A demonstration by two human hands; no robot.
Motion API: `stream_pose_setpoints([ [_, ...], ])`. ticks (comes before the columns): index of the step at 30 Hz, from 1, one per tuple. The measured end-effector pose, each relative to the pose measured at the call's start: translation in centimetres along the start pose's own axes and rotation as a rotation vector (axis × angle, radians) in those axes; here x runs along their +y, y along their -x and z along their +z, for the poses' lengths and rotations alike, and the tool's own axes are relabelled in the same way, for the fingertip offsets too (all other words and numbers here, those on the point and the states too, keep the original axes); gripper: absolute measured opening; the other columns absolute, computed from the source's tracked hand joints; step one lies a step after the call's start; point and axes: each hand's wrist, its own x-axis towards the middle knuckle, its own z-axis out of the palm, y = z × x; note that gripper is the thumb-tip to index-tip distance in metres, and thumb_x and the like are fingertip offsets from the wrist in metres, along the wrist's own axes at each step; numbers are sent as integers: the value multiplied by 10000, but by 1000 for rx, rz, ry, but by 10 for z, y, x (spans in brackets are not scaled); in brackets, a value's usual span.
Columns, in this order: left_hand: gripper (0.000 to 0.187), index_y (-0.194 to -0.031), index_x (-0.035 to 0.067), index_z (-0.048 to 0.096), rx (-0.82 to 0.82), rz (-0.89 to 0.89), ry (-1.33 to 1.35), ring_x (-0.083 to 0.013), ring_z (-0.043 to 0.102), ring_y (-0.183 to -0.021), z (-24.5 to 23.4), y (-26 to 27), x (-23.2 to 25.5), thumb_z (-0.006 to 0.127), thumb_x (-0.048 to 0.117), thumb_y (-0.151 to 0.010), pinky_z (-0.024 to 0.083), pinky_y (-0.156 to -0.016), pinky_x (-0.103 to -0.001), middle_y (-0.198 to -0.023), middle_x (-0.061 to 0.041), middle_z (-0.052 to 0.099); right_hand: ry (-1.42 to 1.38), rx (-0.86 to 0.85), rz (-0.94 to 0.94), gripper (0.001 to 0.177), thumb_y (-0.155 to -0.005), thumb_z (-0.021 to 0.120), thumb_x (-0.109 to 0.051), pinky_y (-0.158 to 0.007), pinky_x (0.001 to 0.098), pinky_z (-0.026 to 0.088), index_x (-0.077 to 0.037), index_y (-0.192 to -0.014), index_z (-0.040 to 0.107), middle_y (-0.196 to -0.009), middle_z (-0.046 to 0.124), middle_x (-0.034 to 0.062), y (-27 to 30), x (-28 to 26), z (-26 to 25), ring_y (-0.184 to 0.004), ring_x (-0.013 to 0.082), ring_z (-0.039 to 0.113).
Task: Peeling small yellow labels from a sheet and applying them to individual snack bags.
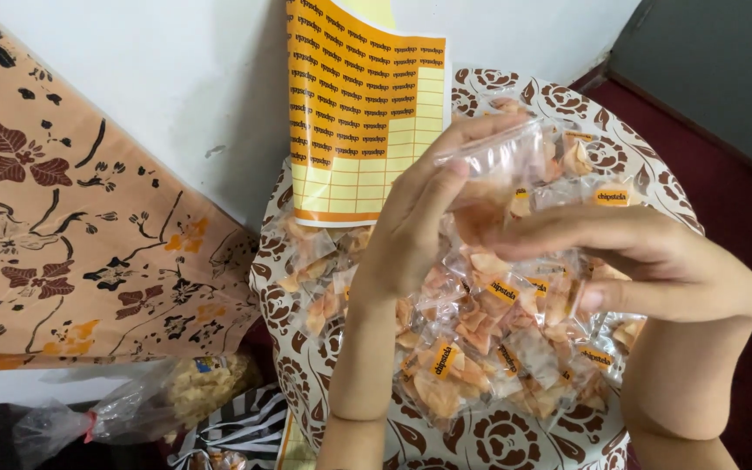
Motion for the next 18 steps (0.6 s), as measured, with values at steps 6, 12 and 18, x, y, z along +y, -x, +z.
stream_pose_setpoints([
  [6, 403, -1298, 63, 460, 44, -26, 4, -335, 438, -1379, 3, 0, 13, 366, 362, -1044, 542, -1085, -459, -1513, -194, 339, -65, 381, 60, 214, -919, 465, -99, -410, 81, 579, 12, -1061, 581, -876, 717, 109, 8, 5, 9, -567, 60, 667],
  [12, 404, -1322, 99, 442, 76, -30, -238, -265, 611, -1236, 10, 0, 21, 309, 367, -1052, 549, -1042, -337, -1445, -174, 490, 66, 643, 172, 169, -943, 480, 16, -841, 264, 522, 97, -1063, 566, -1061, 569, 184, -9, -6, 24, -1025, 237, 577],
  [18, 403, -1332, 53, 427, 81, 45, -275, -277, 419, -1428, 8, -1, 25, 292, 327, -1070, 349, -1263, -386, -1440, -155, 456, 197, 665, 167, 88, -977, 513, -22, -1083, 348, 480, 21, -1023, 575, -1154, 541, 153, -11, 0, 24, -1176, 256, 562],
])
